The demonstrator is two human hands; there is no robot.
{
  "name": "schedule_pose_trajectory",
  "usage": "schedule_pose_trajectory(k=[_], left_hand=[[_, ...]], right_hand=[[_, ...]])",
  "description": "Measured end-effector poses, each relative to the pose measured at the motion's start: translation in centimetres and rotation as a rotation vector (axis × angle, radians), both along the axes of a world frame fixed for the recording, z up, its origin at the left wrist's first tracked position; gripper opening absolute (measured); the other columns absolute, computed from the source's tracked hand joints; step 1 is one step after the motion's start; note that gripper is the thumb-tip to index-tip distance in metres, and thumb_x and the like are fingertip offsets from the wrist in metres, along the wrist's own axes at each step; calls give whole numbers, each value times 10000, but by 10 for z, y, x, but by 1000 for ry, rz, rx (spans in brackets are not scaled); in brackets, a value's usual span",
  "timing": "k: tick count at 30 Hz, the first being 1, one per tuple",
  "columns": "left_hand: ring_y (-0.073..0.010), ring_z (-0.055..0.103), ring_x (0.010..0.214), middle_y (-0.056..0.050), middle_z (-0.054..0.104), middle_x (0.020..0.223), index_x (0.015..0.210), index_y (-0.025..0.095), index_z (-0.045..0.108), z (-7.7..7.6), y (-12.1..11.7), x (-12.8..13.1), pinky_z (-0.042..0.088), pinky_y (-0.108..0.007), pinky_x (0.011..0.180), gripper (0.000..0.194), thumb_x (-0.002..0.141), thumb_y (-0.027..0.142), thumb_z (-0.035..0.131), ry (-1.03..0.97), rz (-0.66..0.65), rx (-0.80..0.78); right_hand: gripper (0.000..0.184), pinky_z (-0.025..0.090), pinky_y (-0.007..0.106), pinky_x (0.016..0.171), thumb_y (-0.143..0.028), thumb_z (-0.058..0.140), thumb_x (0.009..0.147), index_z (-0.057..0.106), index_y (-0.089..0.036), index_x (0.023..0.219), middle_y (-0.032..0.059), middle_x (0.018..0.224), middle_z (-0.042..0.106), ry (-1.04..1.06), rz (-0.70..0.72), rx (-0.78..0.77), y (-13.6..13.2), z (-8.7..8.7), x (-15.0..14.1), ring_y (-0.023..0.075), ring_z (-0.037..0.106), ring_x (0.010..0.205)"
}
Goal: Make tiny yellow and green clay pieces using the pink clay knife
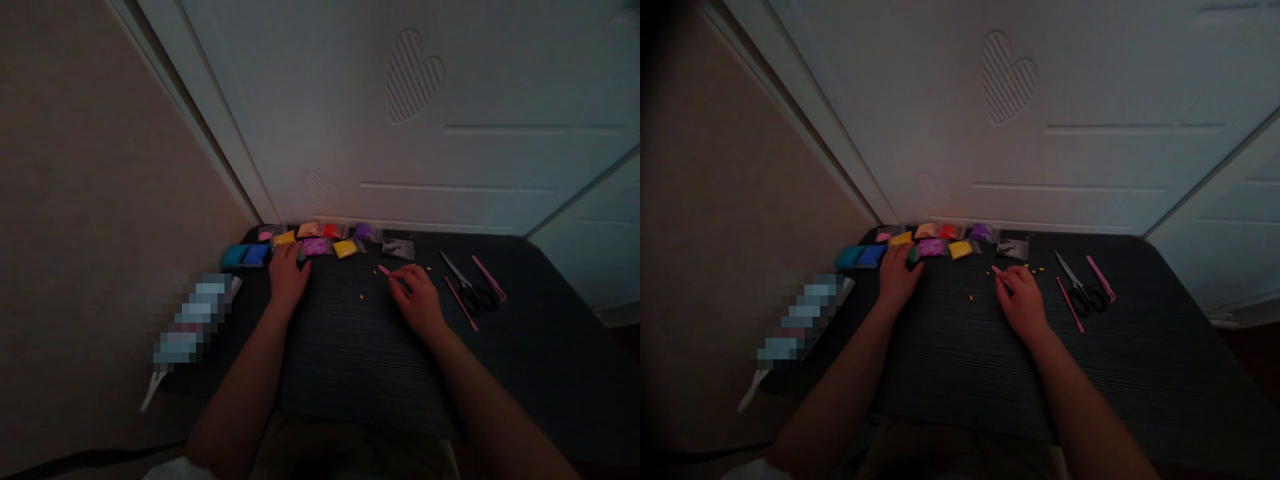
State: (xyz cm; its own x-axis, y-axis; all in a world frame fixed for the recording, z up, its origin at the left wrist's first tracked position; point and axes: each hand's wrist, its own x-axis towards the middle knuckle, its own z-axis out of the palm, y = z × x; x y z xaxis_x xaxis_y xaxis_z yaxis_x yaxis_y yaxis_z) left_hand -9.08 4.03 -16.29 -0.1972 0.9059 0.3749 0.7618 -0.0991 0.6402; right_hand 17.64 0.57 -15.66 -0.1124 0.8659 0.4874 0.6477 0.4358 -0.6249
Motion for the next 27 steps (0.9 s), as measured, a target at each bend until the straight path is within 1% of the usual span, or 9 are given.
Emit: schedule_pose_trajectory(k=[3,6,9,14,19,21,23,25,27], left_hand=[[-281,374,1144,-118,476,1207,1126,169,512,-7,6,-8,222,-424,984,447,688,235,573,84,101,-29],[-276,412,1111,-118,523,1154,1044,164,568,-10,8,-12,235,-423,971,347,704,232,549,17,128,-22],[-273,435,1082,-118,558,1097,997,150,592,-3,5,-13,237,-422,965,301,738,283,516,-83,142,32],[-210,548,847,-53,616,827,897,150,613,29,6,-7,395,-343,810,316,745,403,501,-400,83,133],[-117,563,640,-27,599,759,936,145,543,84,26,16,456,-233,591,354,784,443,428,-778,-84,273],[-105,557,611,-18,593,750,934,156,528,109,31,29,447,-209,542,336,781,443,441,-895,-146,324],[-102,549,589,-8,591,732,928,166,532,130,29,43,434,-195,513,315,760,430,490,-1081,-256,298],[-101,547,586,-9,600,754,959,171,543,145,20,55,423,-188,502,317,759,413,502,-1075,-349,246],[-107,561,643,-9,614,784,954,167,556,155,7,62,435,-193,565,289,758,375,521,-943,-449,157]], right_hand=[[140,423,333,772,-242,490,776,597,-190,850,58,898,515,12,2,-22,-1,0,0,173,511,849],[146,415,331,784,-255,493,773,599,-186,846,60,902,515,27,3,-45,-1,-1,0,176,505,861],[156,410,336,795,-266,486,776,602,-189,848,62,901,518,40,-3,-56,0,-2,1,180,504,867],[169,415,326,789,-272,474,785,605,-193,857,60,895,527,70,-13,-60,1,-1,-1,173,513,854],[199,442,310,742,-276,430,820,603,-180,844,66,873,553,93,-10,-18,1,5,-8,163,534,828],[206,454,296,717,-279,424,828,601,-174,841,63,859,571,99,-1,10,4,17,-12,156,548,811],[214,457,283,719,-290,422,833,602,-176,852,54,854,591,109,24,26,7,39,-15,149,559,810],[226,447,292,750,-312,434,828,607,-178,884,54,883,605,204,94,-43,8,70,-16,159,561,843],[245,444,295,740,-333,439,824,610,-183,916,55,900,613,275,116,-85,6,103,-16,169,562,846]])
